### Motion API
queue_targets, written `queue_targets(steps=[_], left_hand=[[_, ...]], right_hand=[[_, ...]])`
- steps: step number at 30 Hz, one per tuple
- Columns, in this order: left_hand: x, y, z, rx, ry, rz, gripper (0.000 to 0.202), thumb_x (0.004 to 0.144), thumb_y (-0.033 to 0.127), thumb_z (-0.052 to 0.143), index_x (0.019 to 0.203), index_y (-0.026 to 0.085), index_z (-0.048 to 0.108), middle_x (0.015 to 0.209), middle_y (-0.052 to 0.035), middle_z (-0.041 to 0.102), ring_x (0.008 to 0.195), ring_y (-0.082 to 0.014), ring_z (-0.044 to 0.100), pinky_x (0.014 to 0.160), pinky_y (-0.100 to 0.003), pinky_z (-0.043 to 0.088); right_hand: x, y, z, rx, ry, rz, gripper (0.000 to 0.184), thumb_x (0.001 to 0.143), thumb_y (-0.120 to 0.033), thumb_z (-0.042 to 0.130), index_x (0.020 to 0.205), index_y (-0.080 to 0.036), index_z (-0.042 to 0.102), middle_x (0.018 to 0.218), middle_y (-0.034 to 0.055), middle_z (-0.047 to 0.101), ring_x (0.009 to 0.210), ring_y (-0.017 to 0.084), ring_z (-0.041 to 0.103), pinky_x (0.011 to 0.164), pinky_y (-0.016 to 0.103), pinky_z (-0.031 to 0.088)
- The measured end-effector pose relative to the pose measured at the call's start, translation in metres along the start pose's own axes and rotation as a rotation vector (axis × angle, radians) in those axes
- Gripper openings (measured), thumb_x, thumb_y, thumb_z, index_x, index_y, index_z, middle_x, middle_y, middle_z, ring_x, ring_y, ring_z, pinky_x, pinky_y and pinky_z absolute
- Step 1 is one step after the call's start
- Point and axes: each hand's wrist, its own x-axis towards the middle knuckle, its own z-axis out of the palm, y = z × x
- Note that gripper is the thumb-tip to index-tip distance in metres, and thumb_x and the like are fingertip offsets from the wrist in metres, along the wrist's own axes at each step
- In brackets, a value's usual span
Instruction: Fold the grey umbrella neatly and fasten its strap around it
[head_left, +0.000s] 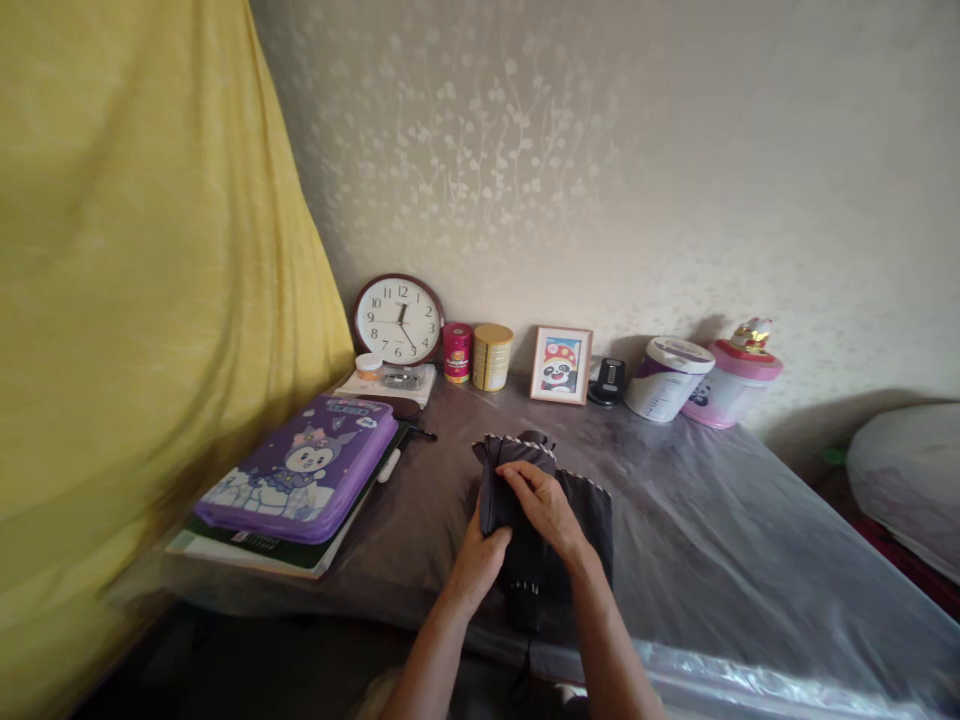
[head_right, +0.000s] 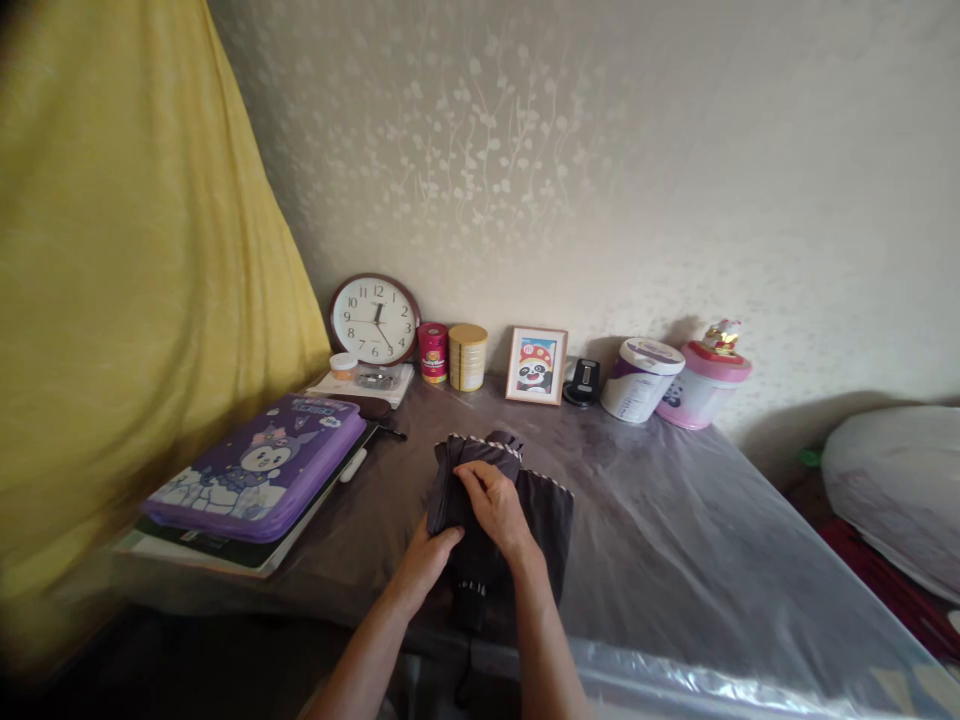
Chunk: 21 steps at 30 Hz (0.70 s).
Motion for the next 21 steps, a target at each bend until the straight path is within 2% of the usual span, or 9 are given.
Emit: queue_targets(steps=[3,6,10,13,17,21], left_hand=[[-0.001,0.000,0.000,0.007,-0.018,0.022,0.067,0.073,0.013,0.049,0.138,0.021,0.037,0.136,-0.0036,0.049,0.124,-0.0225,0.045,0.105,-0.034,0.034],[-0.002,0.001,0.000,-0.001,-0.032,0.033,0.067,0.073,0.014,0.049,0.138,0.023,0.036,0.136,-0.0023,0.049,0.124,-0.0210,0.045,0.106,-0.033,0.033],[-0.004,0.003,0.002,-0.010,-0.026,0.047,0.068,0.073,0.012,0.048,0.138,0.022,0.036,0.137,-0.0033,0.049,0.125,-0.0212,0.045,0.107,-0.035,0.031],[-0.004,0.001,0.004,0.001,-0.012,0.094,0.067,0.072,0.009,0.046,0.138,0.020,0.036,0.139,-0.0035,0.045,0.128,-0.0198,0.041,0.108,-0.032,0.028],[-0.003,-0.003,0.008,0.023,0.004,0.101,0.069,0.072,0.008,0.044,0.140,0.018,0.033,0.143,-0.0026,0.040,0.131,-0.0165,0.036,0.109,-0.028,0.024],[-0.002,-0.004,0.010,0.041,0.014,0.115,0.068,0.072,0.008,0.044,0.138,0.020,0.036,0.142,-0.0002,0.041,0.132,-0.0154,0.034,0.109,-0.026,0.023]], right_hand=[[0.002,0.009,-0.002,-0.162,0.069,-0.109,0.023,0.085,-0.029,0.049,0.097,-0.022,0.068,0.104,0.0061,0.068,0.101,0.021,0.059,0.095,0.038,0.041],[0.003,0.020,-0.012,-0.237,0.140,-0.079,0.025,0.084,-0.028,0.047,0.098,-0.022,0.067,0.107,0.0063,0.067,0.104,0.021,0.057,0.096,0.039,0.040],[-0.002,0.030,-0.043,-0.325,0.210,0.148,0.029,0.084,-0.032,0.044,0.099,-0.020,0.065,0.101,0.0069,0.068,0.096,0.021,0.061,0.088,0.035,0.045],[-0.011,0.037,-0.068,-0.498,0.278,0.310,0.028,0.083,-0.028,0.042,0.097,-0.017,0.064,0.103,0.0091,0.067,0.096,0.020,0.061,0.087,0.031,0.044],[-0.026,0.045,-0.093,-0.762,0.258,0.507,0.029,0.084,-0.028,0.041,0.101,-0.018,0.063,0.106,0.0106,0.065,0.099,0.024,0.059,0.086,0.032,0.041],[-0.035,0.056,-0.105,-0.826,0.205,0.625,0.034,0.084,-0.035,0.040,0.098,-0.017,0.064,0.102,0.0140,0.066,0.096,0.027,0.060,0.079,0.035,0.042]])
